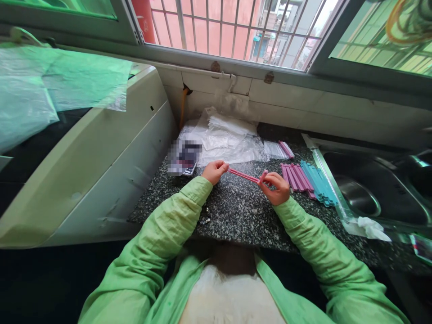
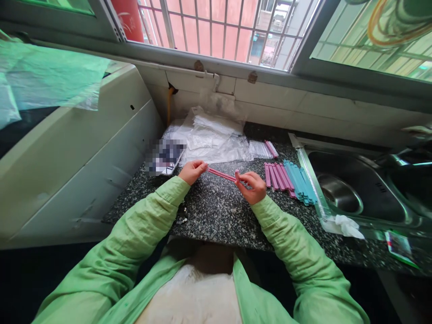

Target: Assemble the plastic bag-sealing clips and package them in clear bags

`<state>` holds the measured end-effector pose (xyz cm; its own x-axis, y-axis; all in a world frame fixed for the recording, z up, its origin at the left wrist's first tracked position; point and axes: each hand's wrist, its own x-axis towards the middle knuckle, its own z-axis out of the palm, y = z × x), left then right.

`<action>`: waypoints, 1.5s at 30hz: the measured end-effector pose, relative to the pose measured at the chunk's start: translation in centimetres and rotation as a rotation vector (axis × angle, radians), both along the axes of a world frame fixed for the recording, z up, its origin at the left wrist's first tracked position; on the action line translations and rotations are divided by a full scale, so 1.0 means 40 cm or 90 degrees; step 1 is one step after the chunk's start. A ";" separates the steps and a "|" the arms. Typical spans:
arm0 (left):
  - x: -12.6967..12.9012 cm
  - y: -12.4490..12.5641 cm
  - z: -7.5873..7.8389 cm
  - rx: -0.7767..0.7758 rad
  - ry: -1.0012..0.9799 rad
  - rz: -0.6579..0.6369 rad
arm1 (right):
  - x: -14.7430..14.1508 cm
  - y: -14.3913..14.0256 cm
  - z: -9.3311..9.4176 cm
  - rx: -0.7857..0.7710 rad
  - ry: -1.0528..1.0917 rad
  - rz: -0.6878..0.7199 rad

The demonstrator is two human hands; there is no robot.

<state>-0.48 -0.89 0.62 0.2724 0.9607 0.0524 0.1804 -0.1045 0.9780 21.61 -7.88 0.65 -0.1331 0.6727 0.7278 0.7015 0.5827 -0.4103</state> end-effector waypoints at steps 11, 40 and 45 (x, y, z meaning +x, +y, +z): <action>0.003 -0.002 -0.002 -0.010 -0.020 -0.013 | -0.003 -0.001 -0.002 0.028 -0.026 0.018; 0.007 -0.011 0.010 -0.002 0.009 -0.031 | -0.004 0.005 -0.020 -0.013 -0.085 0.019; 0.010 -0.014 0.017 0.000 -0.009 -0.033 | -0.008 0.004 -0.017 -0.015 -0.101 0.010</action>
<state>-0.09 -1.47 1.29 0.3209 0.9454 0.0563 0.1604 -0.1129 0.9806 21.31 -7.72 -0.05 -0.2554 0.6859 0.6814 0.7496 0.5856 -0.3085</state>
